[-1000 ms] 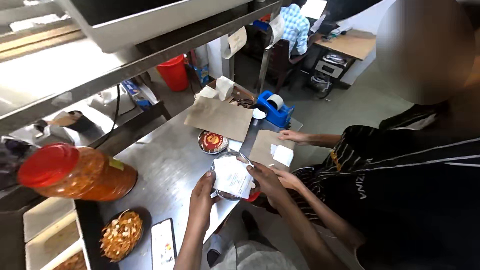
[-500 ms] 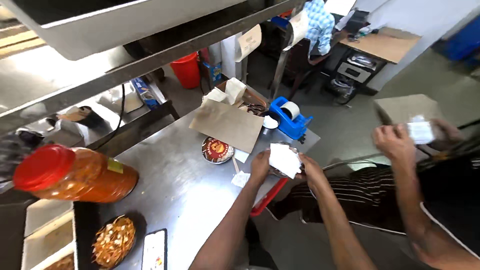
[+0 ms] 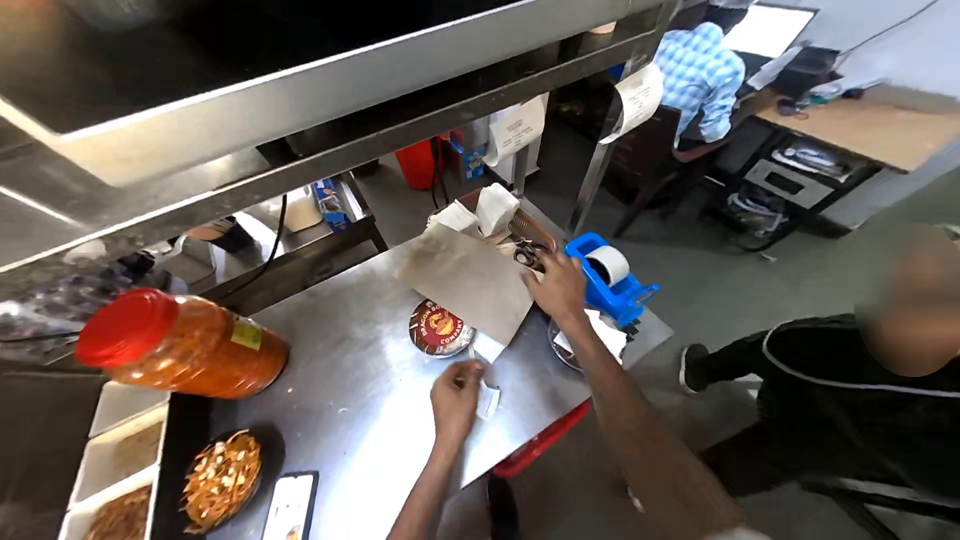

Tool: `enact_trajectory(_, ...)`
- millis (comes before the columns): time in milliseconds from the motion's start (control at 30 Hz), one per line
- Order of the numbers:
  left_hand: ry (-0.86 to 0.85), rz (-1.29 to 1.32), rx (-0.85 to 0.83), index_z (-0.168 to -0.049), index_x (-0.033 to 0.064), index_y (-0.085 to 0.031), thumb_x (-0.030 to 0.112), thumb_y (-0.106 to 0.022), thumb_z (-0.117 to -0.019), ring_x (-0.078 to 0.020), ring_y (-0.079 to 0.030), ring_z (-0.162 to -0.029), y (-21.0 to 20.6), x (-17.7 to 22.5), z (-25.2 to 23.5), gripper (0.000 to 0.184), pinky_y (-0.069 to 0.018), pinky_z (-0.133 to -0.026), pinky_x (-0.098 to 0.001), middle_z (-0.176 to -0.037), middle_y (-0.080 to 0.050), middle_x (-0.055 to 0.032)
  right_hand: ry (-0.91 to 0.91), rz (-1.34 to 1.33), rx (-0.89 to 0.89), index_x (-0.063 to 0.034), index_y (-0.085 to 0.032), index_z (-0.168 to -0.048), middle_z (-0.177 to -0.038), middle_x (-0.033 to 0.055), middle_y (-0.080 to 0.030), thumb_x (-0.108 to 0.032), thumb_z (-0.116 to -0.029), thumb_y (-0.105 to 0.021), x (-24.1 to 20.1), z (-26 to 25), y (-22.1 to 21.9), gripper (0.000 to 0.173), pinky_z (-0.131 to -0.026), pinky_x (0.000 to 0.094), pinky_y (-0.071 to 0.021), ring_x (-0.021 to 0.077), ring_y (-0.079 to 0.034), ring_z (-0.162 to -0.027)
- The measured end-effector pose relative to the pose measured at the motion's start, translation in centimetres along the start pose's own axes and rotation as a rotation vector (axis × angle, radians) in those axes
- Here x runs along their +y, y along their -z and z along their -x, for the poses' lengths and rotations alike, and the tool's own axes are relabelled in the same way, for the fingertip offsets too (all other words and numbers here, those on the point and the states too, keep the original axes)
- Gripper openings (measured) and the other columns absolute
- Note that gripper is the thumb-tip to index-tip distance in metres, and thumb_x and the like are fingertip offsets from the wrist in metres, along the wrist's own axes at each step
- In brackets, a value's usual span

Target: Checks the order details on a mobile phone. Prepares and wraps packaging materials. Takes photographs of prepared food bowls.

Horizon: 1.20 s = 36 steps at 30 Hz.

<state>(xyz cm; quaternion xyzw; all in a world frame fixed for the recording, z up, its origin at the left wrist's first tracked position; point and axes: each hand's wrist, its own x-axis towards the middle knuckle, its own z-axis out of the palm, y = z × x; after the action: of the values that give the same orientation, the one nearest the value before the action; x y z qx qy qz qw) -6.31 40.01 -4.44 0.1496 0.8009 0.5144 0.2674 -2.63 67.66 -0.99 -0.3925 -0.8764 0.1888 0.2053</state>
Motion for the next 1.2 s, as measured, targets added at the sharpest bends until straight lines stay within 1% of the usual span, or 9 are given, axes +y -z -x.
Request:
enact_trajectory(100, 0.080, 0.013, 0.272, -0.130, -0.0009, -0.062, 0.034, -0.065, -0.1009, -0.0313, -0.067, -0.105, 3.6, -2.6, -3.4, 0.046, -0.0555, -0.093, -0.0519, -0.122, -0.066, -0.0199, 0.022, 0.089, -0.239, -0.0153, -0.070, -0.129, -0.129, 0.0228, -0.064, -0.050, -0.0861, -0.076, -0.8, -5.1, -3.8, 0.055, -0.096, 0.0738, -0.0408, 0.0500, -0.048, -0.130)
enact_trajectory(233, 0.296, 0.219, 0.242, -0.129, -0.0029, -0.060, 0.044, -0.060, -0.1032, -0.0328, -0.071, -0.084, 4.3, -5.2, -8.7, 0.053, -0.0606, -0.076, -0.0509, -0.109, -0.069, -0.0235, 0.053, 0.015, -0.317, -0.0086, -0.076, -0.098, -0.100, 0.0189, -0.072, -0.034, -0.0872, -0.075, -1.1, -6.8, -4.6, 0.028, -0.088, 0.0672, -0.0498, 0.0411, -0.067, -0.102)
enact_trajectory(367, 0.313, 0.314, 0.258, -0.116, -0.0036, -0.061, 0.032, -0.067, -0.1009, -0.0319, -0.071, -0.080, 4.5, -5.5, -10.5, 0.039, -0.0620, -0.073, -0.0510, -0.102, -0.068, -0.0221, -0.070, -0.333, -0.338, 0.0000, -0.071, -0.112, -0.106, 0.0229, -0.069, -0.030, -0.0965, -0.070, -1.0, -8.4, 0.5, 0.033, -0.089, 0.0631, -0.0509, 0.0379, -0.066, -0.099)
enact_trajectory(567, 0.252, 0.295, 0.277, -0.109, -0.0051, -0.060, 0.020, -0.066, -0.1006, -0.0298, -0.070, -0.077, 6.3, -6.5, -11.1, 0.027, -0.0613, -0.072, -0.0498, -0.098, -0.067, -0.0215, -0.122, -0.029, -0.088, 0.0000, -0.070, -0.120, -0.122, 0.0324, -0.064, -0.028, -0.0911, -0.073, 2.4, -11.9, 4.8, 0.041, -0.095, 0.0746, -0.0437, 0.0528, -0.059, -0.116)
enact_trajectory(633, 0.251, 0.290, 0.278, -0.110, -0.0048, -0.061, 0.022, -0.066, -0.1001, -0.0293, -0.069, -0.079, 8.0, -7.8, -10.7, 0.029, -0.0607, -0.074, -0.0492, -0.099, -0.067, -0.0208, -0.021, -0.021, -0.034, -0.0016, -0.063, -0.133, -0.134, 0.0308, -0.057, -0.028, -0.0955, -0.067, 0.0, -8.9, 5.3, 0.046, -0.103, 0.0681, -0.0428, 0.0495, -0.055, -0.124)
enact_trajectory(733, 0.236, 0.287, 0.231, -0.119, -0.0041, -0.058, 0.024, -0.062, -0.1025, -0.0270, -0.070, -0.083, 11.7, -9.5, -9.0, 0.033, -0.0610, -0.076, -0.0470, -0.105, -0.068, -0.0200, 0.053, -0.208, -0.233, -0.0021, -0.068, -0.123, -0.113, 0.0208, -0.069, -0.034, -0.1026, -0.060, -3.8, 1.6, 3.1, 0.038, -0.092, 0.0589, -0.0540, 0.0354, -0.068, -0.103)
enact_trajectory(867, 0.264, 0.284, 0.258, -0.123, -0.0022, -0.057, 0.029, -0.061, -0.1047, -0.0253, -0.069, -0.083, 15.0, -10.0, -6.0, 0.036, -0.0620, -0.076, -0.0458, -0.109, -0.065, -0.0187, -0.181, -0.221, -0.590, -0.0046, -0.072, -0.104, -0.091, 0.0186, -0.070, -0.055, -0.0939, -0.068, -3.8, 15.8, -4.4, 0.051, -0.072, 0.0633, -0.0547, 0.0379, -0.069, -0.083)
enact_trajectory(1000, 0.296, 0.234, 0.329, -0.134, 0.0037, -0.058, 0.052, -0.058, -0.1019, -0.0306, -0.071, -0.088, 14.2, -10.8, -1.0, 0.058, -0.0613, -0.077, -0.0516, -0.113, -0.068, -0.0187, -0.400, -0.340, -0.575, -0.0008, -0.071, -0.092, -0.081, 0.0197, -0.065, -0.043, -0.0942, -0.073, -5.1, 20.5, -7.1, 0.042, -0.062, 0.0557, -0.0510, 0.0342, -0.062, -0.070)
enact_trajectory(1200, 0.643, 0.598, -0.268, -0.128, -0.0081, -0.059, 0.060, -0.033, -0.1074, -0.0321, -0.074, -0.090, 5.5, -9.2, 6.1, 0.076, -0.0626, -0.080, -0.0455, -0.109, -0.071, -0.0235, -0.926, -0.755, -0.431, -0.0007, -0.069, -0.106, -0.074, 0.0065, -0.064, -0.028, -0.0933, -0.076, -7.4, 21.4, -7.5, 0.031, -0.049, 0.0277, -0.0485, 0.0107, -0.054, -0.053)
